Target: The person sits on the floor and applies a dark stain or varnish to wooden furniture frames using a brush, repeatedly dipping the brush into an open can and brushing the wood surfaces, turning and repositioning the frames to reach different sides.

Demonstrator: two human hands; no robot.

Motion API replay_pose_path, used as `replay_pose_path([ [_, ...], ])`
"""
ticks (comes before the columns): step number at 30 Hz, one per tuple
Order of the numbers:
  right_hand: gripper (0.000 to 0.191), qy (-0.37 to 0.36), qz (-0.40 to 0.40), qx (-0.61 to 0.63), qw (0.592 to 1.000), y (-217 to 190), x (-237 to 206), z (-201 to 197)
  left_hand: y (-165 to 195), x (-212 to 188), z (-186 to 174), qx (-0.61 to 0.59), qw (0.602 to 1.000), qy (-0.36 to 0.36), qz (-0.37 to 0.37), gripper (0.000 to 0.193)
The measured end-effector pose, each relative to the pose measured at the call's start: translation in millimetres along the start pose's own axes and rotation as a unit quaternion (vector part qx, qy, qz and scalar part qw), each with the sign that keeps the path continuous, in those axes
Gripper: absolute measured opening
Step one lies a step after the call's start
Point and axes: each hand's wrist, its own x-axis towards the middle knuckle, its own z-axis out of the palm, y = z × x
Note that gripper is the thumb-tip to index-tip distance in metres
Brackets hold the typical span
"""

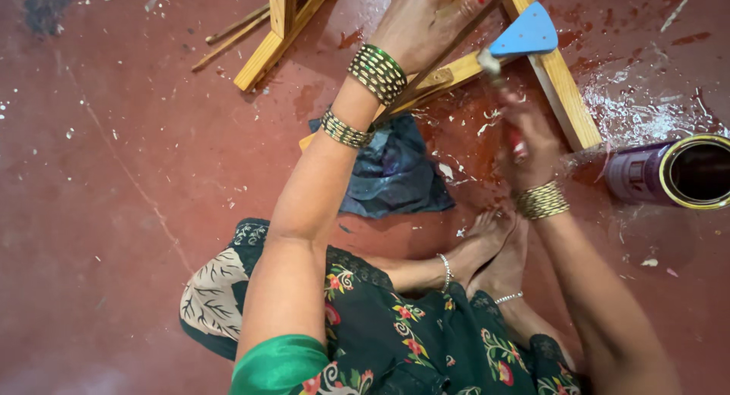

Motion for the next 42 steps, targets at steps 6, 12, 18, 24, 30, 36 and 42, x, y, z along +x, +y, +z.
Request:
replay_pose_path([
  [6, 0.039, -0.092, -0.004, 0.086, 0.992, -39, -31, 29, 1, 3, -1, 0.011, 0.997, -0.066, -0.049, 0.069],
  [12, 0.045, -0.090, 0.035, 0.011, 0.995, 1, -20, 4, 0, 0, -1, 0.044, 0.998, -0.031, -0.033, 0.069],
  [18, 0.030, -0.016, 0.001, -0.117, 0.993, 48, -7, 5, 0, 3, -3, -0.038, 0.998, -0.043, -0.019, 0.058],
  [24, 0.047, -0.105, -0.112, -0.060, 0.986, 3, -43, 46, 3, 0, -2, -0.050, 0.997, -0.050, -0.032, 0.056],
  [30, 0.042, -0.227, -0.177, -0.006, 0.958, -25, -52, 64, 7, 0, -2, -0.034, 0.996, -0.060, -0.055, 0.058],
  [36, 0.051, -0.193, -0.110, -0.034, 0.974, 20, -27, 25, 2, 0, -1, 0.027, 0.998, -0.011, -0.053, 0.069],
  [42, 0.031, -0.083, 0.024, -0.135, 0.987, 54, 1, -20, 0, 0, 1, 0.041, 0.999, 0.008, -0.016, 0.068],
])
